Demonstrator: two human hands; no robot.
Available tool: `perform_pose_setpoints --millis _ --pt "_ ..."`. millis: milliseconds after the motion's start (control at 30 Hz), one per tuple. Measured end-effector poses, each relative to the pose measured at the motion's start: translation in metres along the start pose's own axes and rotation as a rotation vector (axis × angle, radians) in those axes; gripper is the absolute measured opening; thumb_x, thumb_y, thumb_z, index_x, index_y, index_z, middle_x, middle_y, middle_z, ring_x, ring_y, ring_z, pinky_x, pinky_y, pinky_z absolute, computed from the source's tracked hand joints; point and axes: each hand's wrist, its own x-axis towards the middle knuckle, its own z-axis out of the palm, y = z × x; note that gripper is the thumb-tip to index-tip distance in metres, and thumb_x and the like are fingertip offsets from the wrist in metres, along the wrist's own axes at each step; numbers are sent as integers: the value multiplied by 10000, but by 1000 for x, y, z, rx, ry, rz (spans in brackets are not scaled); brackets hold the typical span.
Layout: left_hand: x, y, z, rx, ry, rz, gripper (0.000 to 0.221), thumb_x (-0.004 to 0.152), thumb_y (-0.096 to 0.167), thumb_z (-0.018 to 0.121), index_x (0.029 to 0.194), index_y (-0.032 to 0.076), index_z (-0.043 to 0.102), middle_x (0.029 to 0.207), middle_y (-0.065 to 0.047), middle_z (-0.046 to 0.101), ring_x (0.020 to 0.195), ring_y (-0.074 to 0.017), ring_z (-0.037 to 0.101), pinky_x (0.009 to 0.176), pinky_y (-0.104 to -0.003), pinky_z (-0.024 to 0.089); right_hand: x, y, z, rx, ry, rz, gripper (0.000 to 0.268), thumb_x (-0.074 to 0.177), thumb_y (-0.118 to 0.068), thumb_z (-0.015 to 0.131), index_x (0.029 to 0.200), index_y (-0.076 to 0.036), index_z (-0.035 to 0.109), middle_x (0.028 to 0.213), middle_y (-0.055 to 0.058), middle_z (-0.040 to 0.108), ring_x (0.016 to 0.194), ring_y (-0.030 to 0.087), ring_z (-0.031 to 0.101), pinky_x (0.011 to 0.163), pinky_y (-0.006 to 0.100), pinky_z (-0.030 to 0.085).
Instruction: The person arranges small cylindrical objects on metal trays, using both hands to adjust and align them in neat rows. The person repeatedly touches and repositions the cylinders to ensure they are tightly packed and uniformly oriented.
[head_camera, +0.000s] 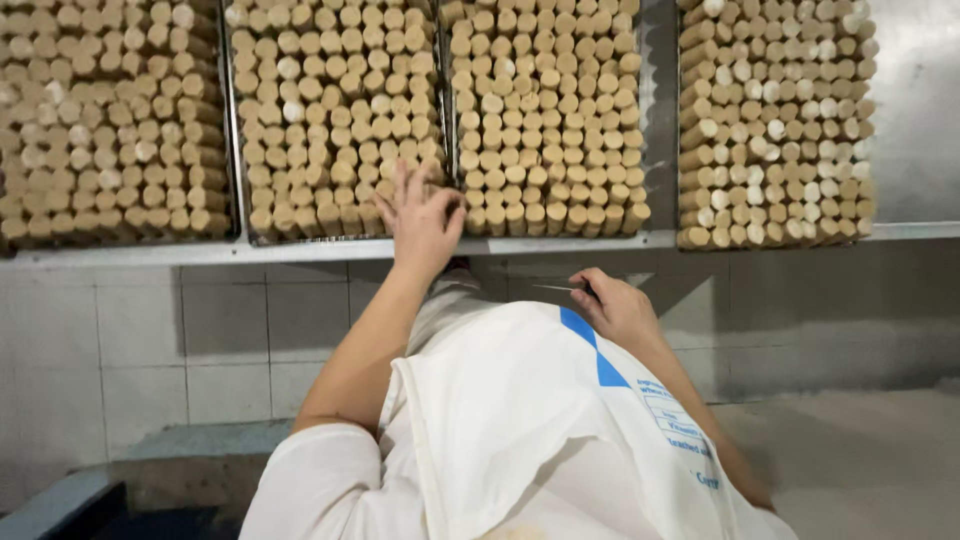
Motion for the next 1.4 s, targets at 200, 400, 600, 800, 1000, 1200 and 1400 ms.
perform_pose_setpoints --millis 200,400,600,800,1000,1200,1400 --pt "22 1 -2 21 -50 117 130 772 251 844 796 191 731 1368 -45 556 1513 -393 260 1132 -830 -21 84 -49 0 -45 -13 -176 211 954 -278 658 997 -71 651 870 151 711 838 376 685 698 474 523" --pt "21 -2 -12 6 -80 176 229 739 262 883 891 201 722 1368 -60 545 1481 -392 312 1159 -813 16 133 -66 11 -123 -20 -319 217 954 -260 670 942 -53 603 771 175 669 760 398 661 644 510 489" --pt "22 0 -12 8 -101 138 303 733 269 888 947 193 688 1381 -61 523 1480 -418 295 1137 -822 3 166 -63 37 -203 -76 -360 206 924 -244 669 944 -56 589 745 176 673 683 410 662 578 518 495" --pt "30 7 -18 0 -129 124 352 715 263 885 1001 198 691 1374 -56 511 1471 -428 291 1114 -840 -11 187 -77 27 -271 -184 -376 259 954 -297 666 928 -54 579 697 173 664 673 411 675 579 534 508" --pt "27 0 -15 -19 -95 149 270 746 251 879 973 251 733 1382 -18 526 1483 -401 312 1138 -830 2 187 -81 22 -342 -123 -244 263 961 -322 653 928 -67 600 709 186 682 663 417 671 564 541 493" --pt "29 -2 -16 0 -114 169 254 730 284 880 926 234 726 1387 -30 532 1465 -411 312 1111 -849 -6 202 -84 19 -271 -110 -401 240 969 -303 650 920 -79 581 726 176 680 673 402 681 562 517 498" --pt "41 -2 -20 -51 -61 155 259 784 293 845 1029 279 761 1373 -24 531 1449 -392 340 1121 -839 15 207 -84 11 -266 -44 -281 201 972 -258 644 997 -67 586 671 181 652 649 420 662 560 536 489"
